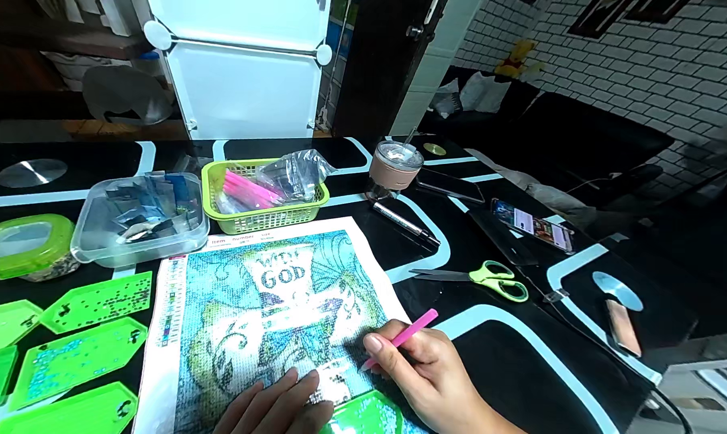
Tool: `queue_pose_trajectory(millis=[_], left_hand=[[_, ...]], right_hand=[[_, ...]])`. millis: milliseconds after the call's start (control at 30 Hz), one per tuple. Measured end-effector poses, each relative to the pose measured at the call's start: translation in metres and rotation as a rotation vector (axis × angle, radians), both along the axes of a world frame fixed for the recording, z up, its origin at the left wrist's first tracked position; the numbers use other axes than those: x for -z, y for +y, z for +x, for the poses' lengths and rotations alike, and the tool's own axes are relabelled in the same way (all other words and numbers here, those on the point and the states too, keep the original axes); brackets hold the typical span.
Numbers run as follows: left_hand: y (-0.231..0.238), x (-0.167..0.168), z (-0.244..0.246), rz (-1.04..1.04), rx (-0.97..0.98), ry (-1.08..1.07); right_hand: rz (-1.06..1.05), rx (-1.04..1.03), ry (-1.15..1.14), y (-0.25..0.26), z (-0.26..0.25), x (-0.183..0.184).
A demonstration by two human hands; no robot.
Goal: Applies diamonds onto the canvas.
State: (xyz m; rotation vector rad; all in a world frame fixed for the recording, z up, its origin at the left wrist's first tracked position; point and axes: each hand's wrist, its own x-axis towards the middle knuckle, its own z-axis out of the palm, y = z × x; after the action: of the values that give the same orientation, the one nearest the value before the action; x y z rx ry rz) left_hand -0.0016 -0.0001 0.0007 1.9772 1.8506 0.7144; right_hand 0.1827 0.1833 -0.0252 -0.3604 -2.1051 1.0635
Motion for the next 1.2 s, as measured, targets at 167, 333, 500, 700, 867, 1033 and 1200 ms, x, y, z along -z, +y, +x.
queue_pose_trajectory(millis=[167,333,500,700,867,1033,1200], left_hand=[[-0.0002,-0.0003,0.0001,0.002,0.003,-0.013],[-0.0005,0.0002,0.0002,0.004,0.003,-0.002],[-0.0004,0.0000,0.0004,0.007,0.000,-0.013],[-0.0005,0.0001,0.0003,0.005,0.002,-0.007],[-0.0002,-0.0007,0.0005,-0.001,0.003,-0.010],[0.0000,0.0003,0.0010,0.000,-0.002,-0.013],[0.0003,-0.0008,0.0007,-0.002,0.002,-0.012]], right_hand=[[-0.039,-0.169,0.092,-0.0049,0.0038,-0.0033],[0.065,-0.249,0.043,-0.0063,0.0048,-0.0044],[0.107,-0.268,0.044,-0.0074,0.0043,-0.0041],[0.117,-0.266,0.039,-0.0073,0.0041,-0.0034],[0.078,-0.257,0.043,-0.0060,0.0051,-0.0040],[0.109,-0.265,0.035,-0.0070,0.0048,-0.0019],[-0.005,-0.256,0.049,-0.0063,0.0052,-0.0032]])
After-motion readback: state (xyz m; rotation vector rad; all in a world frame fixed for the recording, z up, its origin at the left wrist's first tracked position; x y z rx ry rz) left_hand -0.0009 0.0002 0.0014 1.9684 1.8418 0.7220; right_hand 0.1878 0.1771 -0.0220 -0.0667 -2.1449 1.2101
